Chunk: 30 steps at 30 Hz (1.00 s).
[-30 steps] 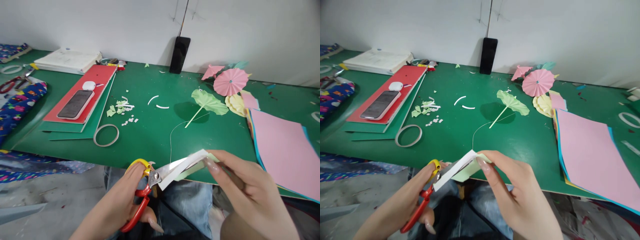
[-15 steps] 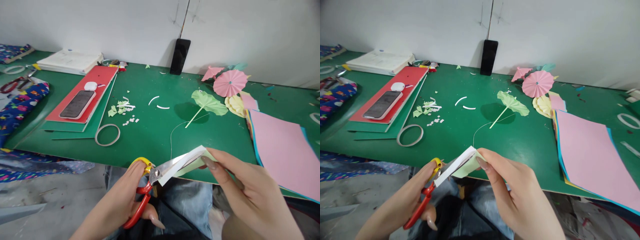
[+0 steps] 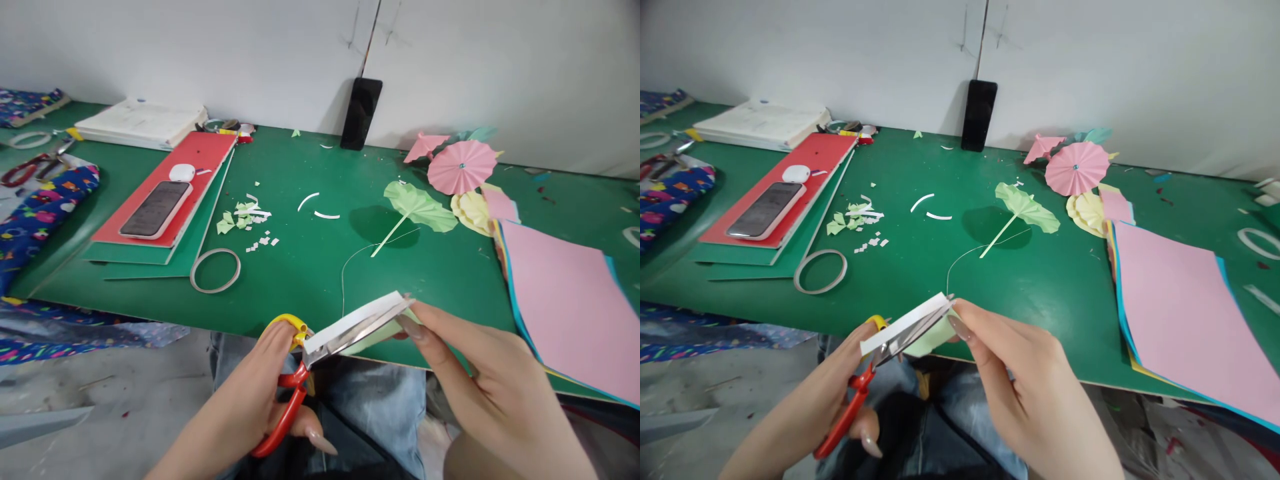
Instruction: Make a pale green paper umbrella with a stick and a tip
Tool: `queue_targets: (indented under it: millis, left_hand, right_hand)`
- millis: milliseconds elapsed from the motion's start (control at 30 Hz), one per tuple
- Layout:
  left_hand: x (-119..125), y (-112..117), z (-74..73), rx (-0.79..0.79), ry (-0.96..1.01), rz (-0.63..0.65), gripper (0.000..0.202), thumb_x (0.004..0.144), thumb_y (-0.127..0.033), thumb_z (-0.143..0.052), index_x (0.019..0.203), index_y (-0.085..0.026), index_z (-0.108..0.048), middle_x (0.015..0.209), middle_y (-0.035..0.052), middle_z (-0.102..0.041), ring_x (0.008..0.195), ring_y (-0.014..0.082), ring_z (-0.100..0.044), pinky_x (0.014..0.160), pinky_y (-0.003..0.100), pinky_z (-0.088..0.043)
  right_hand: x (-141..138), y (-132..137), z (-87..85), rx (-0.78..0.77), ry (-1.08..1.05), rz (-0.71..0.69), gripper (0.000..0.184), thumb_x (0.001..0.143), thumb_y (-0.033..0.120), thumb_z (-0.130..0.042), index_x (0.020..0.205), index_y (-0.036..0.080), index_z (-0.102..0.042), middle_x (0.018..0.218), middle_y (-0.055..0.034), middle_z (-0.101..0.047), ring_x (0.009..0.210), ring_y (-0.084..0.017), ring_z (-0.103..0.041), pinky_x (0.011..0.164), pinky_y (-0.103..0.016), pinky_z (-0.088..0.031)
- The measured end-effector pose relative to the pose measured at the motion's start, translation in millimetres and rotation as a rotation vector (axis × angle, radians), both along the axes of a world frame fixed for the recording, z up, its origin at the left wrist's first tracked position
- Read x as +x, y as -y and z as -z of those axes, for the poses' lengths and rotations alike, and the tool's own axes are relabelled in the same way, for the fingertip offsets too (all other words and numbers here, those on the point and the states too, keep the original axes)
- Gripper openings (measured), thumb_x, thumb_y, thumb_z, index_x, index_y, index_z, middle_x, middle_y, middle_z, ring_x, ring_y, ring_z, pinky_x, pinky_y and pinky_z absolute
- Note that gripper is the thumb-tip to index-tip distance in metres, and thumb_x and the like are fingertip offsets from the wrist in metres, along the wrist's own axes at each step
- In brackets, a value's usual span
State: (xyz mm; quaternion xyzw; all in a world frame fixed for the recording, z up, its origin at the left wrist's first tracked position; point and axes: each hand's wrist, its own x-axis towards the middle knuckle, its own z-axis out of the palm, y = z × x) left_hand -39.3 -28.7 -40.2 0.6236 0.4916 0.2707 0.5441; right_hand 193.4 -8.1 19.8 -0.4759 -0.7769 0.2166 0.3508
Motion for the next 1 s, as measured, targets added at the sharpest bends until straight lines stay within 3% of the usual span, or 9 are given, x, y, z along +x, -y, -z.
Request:
queue_targets:
  millis: [133, 300, 467, 633, 733, 800, 900, 1000]
  left_hand:
    - [0, -1, 5.1, 0.02, -0.023, 0.025, 0.021, 0.07, -0.023, -0.067, 0.09, -0.023, -0.059, 0.094, 0.0027, -0.059, 0.086, 0.0231, -0.06, 0.083, 0.036, -0.052]
    - [2, -19, -2.7, 0.0, -0.139, 0.032, 0.027, 0.064, -0.018, -0.066, 0.09, -0.02, -0.057, 0.095, 0.0037, -0.059, 0.087, 0.0216, -0.057, 0.083, 0.035, -0.051]
    - [5, -37, -3.7, -0.204, -0.19, -0.097, 0.025, 0.056, -0.027, -0.071, 0.065, -0.019, -0.048, 0.073, -0.0004, -0.058, 0.061, 0.0152, -0.056, 0.06, 0.026, -0.05]
    - [1, -47, 2.5, -0.277, -0.175, -0.128, 0.024, 0.066, -0.034, -0.067, 0.069, -0.02, -0.049, 0.06, -0.0035, -0.054, 0.055, 0.0142, -0.056, 0.056, 0.024, -0.048]
    - [-5, -57, -2.3, -0.255, -0.128, -0.143, 0.023, 0.073, -0.038, -0.063, 0.076, -0.02, -0.049, 0.065, -0.0032, -0.054, 0.062, 0.0165, -0.063, 0.059, 0.023, -0.05]
    - [-8, -65, -9.2, -0.23, -0.149, -0.136, 0.024, 0.074, -0.04, -0.062, 0.078, -0.02, -0.05, 0.068, -0.0017, -0.057, 0.068, 0.0189, -0.067, 0.06, 0.022, -0.05]
    - [-11, -75, -19.8, -0.197, -0.218, -0.131, 0.027, 0.072, -0.042, -0.065, 0.078, -0.019, -0.051, 0.069, 0.0001, -0.061, 0.067, 0.0204, -0.067, 0.058, 0.023, -0.049]
    - [-12, -79, -23.9, -0.195, -0.247, -0.118, 0.03, 0.071, -0.046, -0.064, 0.078, -0.018, -0.053, 0.067, 0.0012, -0.064, 0.063, 0.0206, -0.066, 0.051, 0.022, -0.046]
  right_hand:
    - [1, -6, 3.0, -0.023, 0.013, 0.0, 0.025, 0.087, 0.008, -0.05, 0.106, 0.021, -0.061, 0.079, 0.0002, -0.072, 0.059, -0.01, -0.064, 0.056, -0.016, -0.053]
    - [5, -18, 7.2, -0.051, 0.032, -0.035, 0.023, 0.089, 0.009, -0.047, 0.104, 0.018, -0.061, 0.081, -0.0003, -0.071, 0.062, -0.008, -0.063, 0.06, -0.013, -0.051]
    - [5, -34, 11.5, -0.083, 0.03, -0.086, 0.022, 0.091, 0.009, -0.045, 0.103, 0.02, -0.06, 0.077, 0.0037, -0.067, 0.059, -0.005, -0.056, 0.059, -0.009, -0.046]
    - [0, -60, 14.2, -0.291, -0.013, -0.111, 0.021, 0.096, 0.023, -0.04, 0.096, 0.024, -0.061, 0.076, 0.0032, -0.066, 0.067, -0.009, -0.059, 0.062, -0.017, -0.048]
    - [1, -77, 15.2, -0.502, 0.006, -0.111, 0.024, 0.094, 0.038, -0.044, 0.109, 0.027, -0.061, 0.089, 0.0002, -0.068, 0.081, -0.015, -0.064, 0.073, -0.026, -0.051]
    - [3, -89, 15.5, -0.568, -0.024, -0.067, 0.038, 0.089, 0.043, -0.052, 0.125, 0.03, -0.053, 0.106, -0.0021, -0.067, 0.094, -0.018, -0.064, 0.082, -0.033, -0.052]
    - [4, -106, 13.6, -0.508, -0.214, -0.086, 0.052, 0.086, 0.043, -0.056, 0.135, 0.029, -0.044, 0.123, -0.0047, -0.061, 0.111, -0.019, -0.058, 0.092, -0.036, -0.049]
    - [-4, -123, 8.4, -0.476, -0.378, -0.206, 0.048, 0.085, 0.041, -0.058, 0.13, 0.026, -0.05, 0.125, -0.0059, -0.061, 0.114, -0.018, -0.057, 0.097, -0.035, -0.046]
